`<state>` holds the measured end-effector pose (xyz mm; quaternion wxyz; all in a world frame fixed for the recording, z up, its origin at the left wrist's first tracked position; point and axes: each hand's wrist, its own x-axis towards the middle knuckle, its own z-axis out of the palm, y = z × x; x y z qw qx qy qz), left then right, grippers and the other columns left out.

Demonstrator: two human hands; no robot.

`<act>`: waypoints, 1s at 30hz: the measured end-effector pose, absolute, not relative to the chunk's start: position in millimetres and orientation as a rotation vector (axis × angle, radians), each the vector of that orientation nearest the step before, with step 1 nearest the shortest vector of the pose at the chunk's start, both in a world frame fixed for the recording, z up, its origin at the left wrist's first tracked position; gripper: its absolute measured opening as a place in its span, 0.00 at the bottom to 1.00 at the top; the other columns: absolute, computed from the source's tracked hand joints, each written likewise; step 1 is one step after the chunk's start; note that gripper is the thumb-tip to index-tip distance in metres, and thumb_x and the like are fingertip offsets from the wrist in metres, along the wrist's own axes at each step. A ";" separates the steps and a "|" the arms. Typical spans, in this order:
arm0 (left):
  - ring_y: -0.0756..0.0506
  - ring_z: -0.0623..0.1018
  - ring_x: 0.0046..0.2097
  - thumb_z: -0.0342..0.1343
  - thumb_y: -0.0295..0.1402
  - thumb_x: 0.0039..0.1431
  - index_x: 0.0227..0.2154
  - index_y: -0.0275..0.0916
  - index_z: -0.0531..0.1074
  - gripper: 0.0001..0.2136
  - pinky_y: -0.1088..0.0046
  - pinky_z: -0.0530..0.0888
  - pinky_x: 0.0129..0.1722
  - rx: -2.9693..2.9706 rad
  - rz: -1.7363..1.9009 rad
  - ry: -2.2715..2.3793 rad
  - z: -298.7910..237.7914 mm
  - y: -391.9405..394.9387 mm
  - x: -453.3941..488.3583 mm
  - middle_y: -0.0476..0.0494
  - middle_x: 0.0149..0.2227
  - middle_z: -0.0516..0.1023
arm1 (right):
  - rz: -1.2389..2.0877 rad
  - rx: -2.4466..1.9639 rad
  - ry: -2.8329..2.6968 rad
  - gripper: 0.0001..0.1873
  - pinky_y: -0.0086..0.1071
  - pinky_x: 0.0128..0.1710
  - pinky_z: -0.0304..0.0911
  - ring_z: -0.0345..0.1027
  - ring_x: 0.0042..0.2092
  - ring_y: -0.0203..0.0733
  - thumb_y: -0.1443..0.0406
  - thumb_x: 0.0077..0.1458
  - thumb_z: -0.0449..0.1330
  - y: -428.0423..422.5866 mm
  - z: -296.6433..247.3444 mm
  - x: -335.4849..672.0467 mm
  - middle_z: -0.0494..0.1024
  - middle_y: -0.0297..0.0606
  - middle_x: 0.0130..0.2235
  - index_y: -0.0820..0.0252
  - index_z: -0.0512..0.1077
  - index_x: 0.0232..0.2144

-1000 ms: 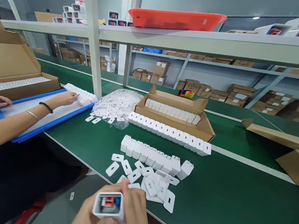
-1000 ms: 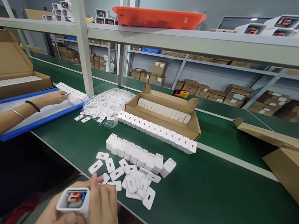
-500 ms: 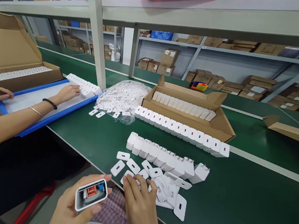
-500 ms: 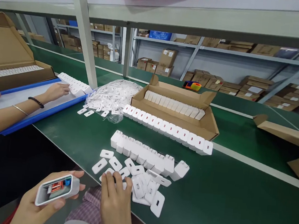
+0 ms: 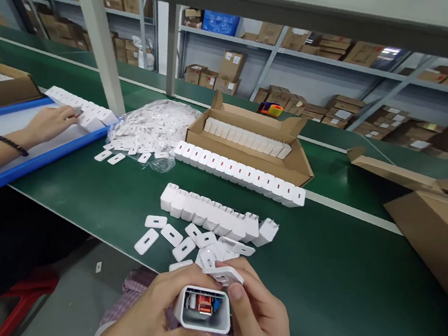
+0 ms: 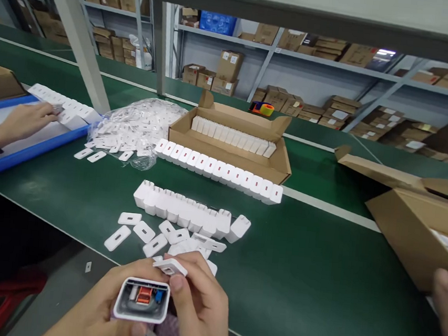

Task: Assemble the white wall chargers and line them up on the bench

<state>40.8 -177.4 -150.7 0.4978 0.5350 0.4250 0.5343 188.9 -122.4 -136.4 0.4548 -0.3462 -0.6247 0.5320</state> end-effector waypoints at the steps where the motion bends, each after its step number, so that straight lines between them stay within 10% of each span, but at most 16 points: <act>1: 0.45 0.74 0.37 0.62 0.55 0.55 0.40 0.39 0.77 0.23 0.74 0.67 0.38 1.316 1.282 0.994 -152.2 -174.4 44.2 0.45 0.35 0.77 | 1.327 -0.858 -1.514 0.13 0.27 0.33 0.72 0.76 0.36 0.41 0.53 0.60 0.62 -122.5 -137.0 194.6 0.78 0.38 0.34 0.53 0.82 0.35; 8: 0.44 0.76 0.40 0.62 0.52 0.56 0.43 0.41 0.77 0.20 0.75 0.68 0.39 1.363 1.059 1.013 -139.6 -169.6 53.0 0.46 0.40 0.78 | 0.998 -0.933 -1.555 0.05 0.22 0.29 0.70 0.72 0.31 0.36 0.61 0.60 0.64 -122.9 -124.8 218.2 0.76 0.35 0.31 0.51 0.81 0.34; 16: 0.42 0.76 0.41 0.61 0.52 0.56 0.44 0.40 0.76 0.21 0.74 0.69 0.41 1.284 1.019 0.957 -134.8 -166.2 63.0 0.45 0.40 0.78 | 0.842 -0.673 -2.069 0.24 0.23 0.36 0.73 0.76 0.39 0.36 0.76 0.62 0.55 -113.9 -108.6 227.8 0.79 0.37 0.41 0.49 0.74 0.55; 30: 0.48 0.67 0.30 0.56 0.49 0.62 0.38 0.39 0.69 0.17 0.76 0.62 0.30 1.337 1.041 1.025 -147.4 -158.0 57.3 0.51 0.29 0.69 | 0.384 -0.696 -2.106 0.15 0.27 0.33 0.73 0.74 0.35 0.37 0.78 0.59 0.59 -121.9 -104.9 230.7 0.79 0.37 0.35 0.58 0.75 0.45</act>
